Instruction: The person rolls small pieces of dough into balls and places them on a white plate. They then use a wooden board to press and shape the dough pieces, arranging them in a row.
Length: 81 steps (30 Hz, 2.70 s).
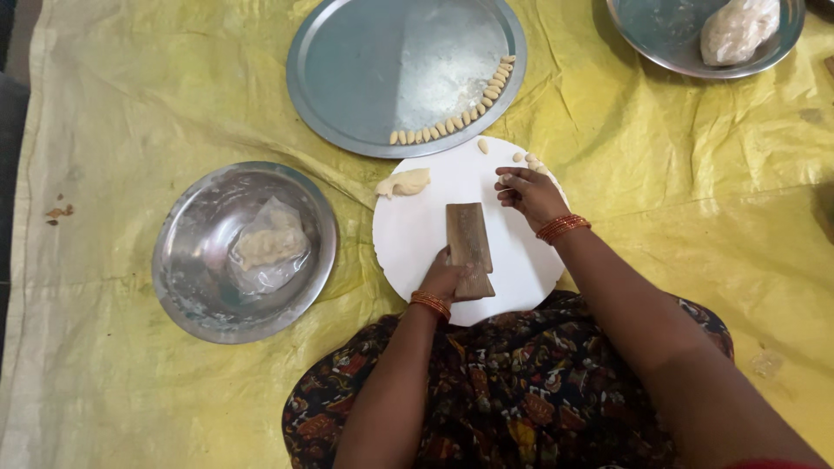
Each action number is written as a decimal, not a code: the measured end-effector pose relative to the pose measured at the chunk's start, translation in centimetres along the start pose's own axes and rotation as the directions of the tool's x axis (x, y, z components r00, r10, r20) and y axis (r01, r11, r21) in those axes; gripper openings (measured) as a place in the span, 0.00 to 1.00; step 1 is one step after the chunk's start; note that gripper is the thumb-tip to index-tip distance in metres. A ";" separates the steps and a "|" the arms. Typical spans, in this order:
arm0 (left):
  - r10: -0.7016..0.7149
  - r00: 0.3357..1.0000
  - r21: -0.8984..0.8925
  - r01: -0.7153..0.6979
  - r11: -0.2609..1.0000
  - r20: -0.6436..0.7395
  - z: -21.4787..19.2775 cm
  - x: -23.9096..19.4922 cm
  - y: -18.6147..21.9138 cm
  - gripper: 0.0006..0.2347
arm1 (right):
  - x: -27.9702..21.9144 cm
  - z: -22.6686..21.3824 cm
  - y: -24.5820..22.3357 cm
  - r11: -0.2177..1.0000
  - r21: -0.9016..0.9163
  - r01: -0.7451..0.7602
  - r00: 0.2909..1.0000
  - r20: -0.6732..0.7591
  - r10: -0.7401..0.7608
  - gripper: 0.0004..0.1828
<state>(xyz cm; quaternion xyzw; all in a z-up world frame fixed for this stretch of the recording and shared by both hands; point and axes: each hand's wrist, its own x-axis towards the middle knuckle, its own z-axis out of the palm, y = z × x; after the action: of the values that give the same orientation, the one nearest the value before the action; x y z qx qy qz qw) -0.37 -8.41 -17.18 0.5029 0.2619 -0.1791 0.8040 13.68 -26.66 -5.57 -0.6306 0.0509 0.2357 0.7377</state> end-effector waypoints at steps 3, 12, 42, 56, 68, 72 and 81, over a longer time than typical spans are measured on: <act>0.045 0.999 0.106 -0.042 0.993 -0.021 0.0 -0.1 -0.4 0.37 | -1.5 0.0 0.4 1.000 0.012 0.011 1.000 0.003 -0.011 0.18; 0.089 0.989 0.384 -0.037 0.923 -0.119 -0.7 0.2 -0.3 0.35 | -2.2 0.6 2.1 0.973 -0.224 0.056 0.998 -0.008 -0.059 0.17; 0.075 0.986 0.567 0.022 0.823 -0.147 -0.6 0.4 -0.3 0.29 | -0.1 1.7 8.6 0.616 -0.760 0.208 0.971 0.085 -0.224 0.23; 0.100 0.988 0.525 -0.026 0.850 -0.113 -1.4 1.6 -2.1 0.28 | -0.5 3.2 11.0 0.351 -0.935 0.044 0.960 -0.058 -0.275 0.28; 0.064 0.987 0.574 0.031 0.819 -0.145 -1.2 0.8 -1.6 0.29 | 3.3 3.0 10.5 0.423 -0.906 -0.023 0.923 -0.181 -0.338 0.29; 0.088 0.989 0.557 -0.009 0.831 -0.116 -1.5 1.2 -1.5 0.29 | 4.4 2.6 10.4 0.434 -0.901 -0.006 0.908 -0.186 -0.374 0.19; 0.048 0.994 0.554 0.015 0.832 -0.098 -1.9 1.9 -2.1 0.30 | 3.4 2.1 8.0 0.230 -0.716 0.659 0.728 0.530 -0.435 0.14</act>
<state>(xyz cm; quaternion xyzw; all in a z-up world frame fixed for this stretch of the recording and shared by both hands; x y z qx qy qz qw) -0.42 -7.64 -20.48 0.7253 0.2372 -0.2130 0.6101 12.94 -22.90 -13.68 -0.8584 -0.3840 0.0184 0.3395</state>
